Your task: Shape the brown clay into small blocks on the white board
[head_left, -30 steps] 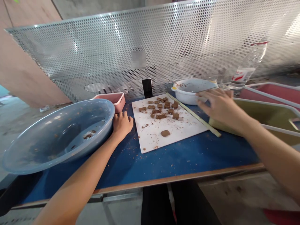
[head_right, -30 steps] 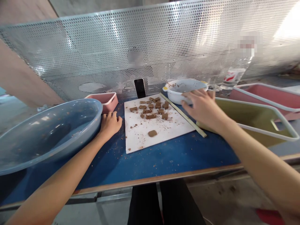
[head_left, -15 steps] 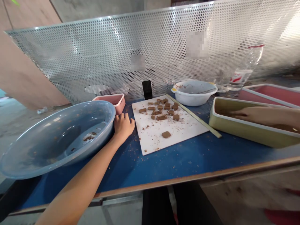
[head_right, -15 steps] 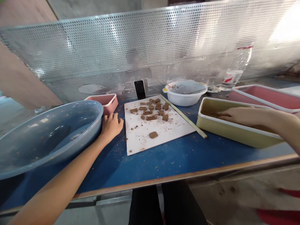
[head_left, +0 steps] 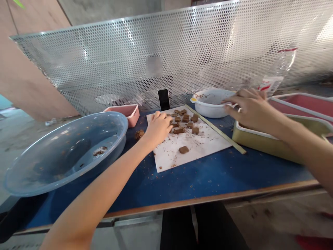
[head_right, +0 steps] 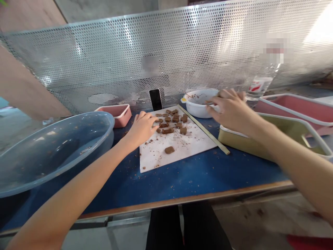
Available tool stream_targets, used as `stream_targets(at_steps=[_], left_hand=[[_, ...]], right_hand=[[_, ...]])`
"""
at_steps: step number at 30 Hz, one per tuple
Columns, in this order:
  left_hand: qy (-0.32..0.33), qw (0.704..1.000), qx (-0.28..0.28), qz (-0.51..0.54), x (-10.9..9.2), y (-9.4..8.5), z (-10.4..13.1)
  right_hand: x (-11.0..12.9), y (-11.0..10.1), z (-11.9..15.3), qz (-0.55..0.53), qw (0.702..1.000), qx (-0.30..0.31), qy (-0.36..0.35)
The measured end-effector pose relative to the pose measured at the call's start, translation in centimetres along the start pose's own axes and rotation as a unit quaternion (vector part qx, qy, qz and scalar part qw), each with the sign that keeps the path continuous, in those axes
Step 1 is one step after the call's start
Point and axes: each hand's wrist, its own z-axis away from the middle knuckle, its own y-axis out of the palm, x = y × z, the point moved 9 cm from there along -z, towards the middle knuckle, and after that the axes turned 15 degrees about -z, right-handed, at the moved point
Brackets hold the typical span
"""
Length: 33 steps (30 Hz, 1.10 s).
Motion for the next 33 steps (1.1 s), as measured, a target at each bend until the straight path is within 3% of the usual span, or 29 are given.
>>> stream_targets(at_steps=[3, 5, 8, 13, 18, 25, 33], left_hand=[[0.089, 0.994, 0.029, 0.060, -3.4, -0.5, -5.0], [0.106, 0.990, 0.053, 0.076, -4.8, 0.1, -7.5], [0.131, 0.979, 0.110, 0.113, -6.9, 1.7, -9.3], [0.140, 0.971, 0.154, 0.114, -8.4, 3.4, -9.9], [0.145, 0.969, 0.172, 0.104, -8.8, 4.5, -10.3], [0.139, 0.972, 0.160, 0.097, -9.6, 6.0, -10.3], [0.135, 0.977, 0.138, 0.096, -9.2, 6.1, -10.0]], right_hand=[[4.4, 1.8, -1.1, -0.064, 0.997, -0.035, -0.030], [5.3, 2.9, -1.2, -0.087, 0.993, -0.072, -0.025], [4.8, 4.7, -0.3, -0.104, 0.990, -0.094, -0.008], [3.7, 5.8, 1.2, -0.129, 0.989, -0.073, 0.009], [4.5, 5.8, 1.3, -0.131, 0.990, -0.058, 0.002], [5.2, 5.7, 1.5, -0.131, 0.990, -0.046, -0.002], [5.4, 5.7, 1.6, -0.126, 0.991, -0.037, 0.000]])
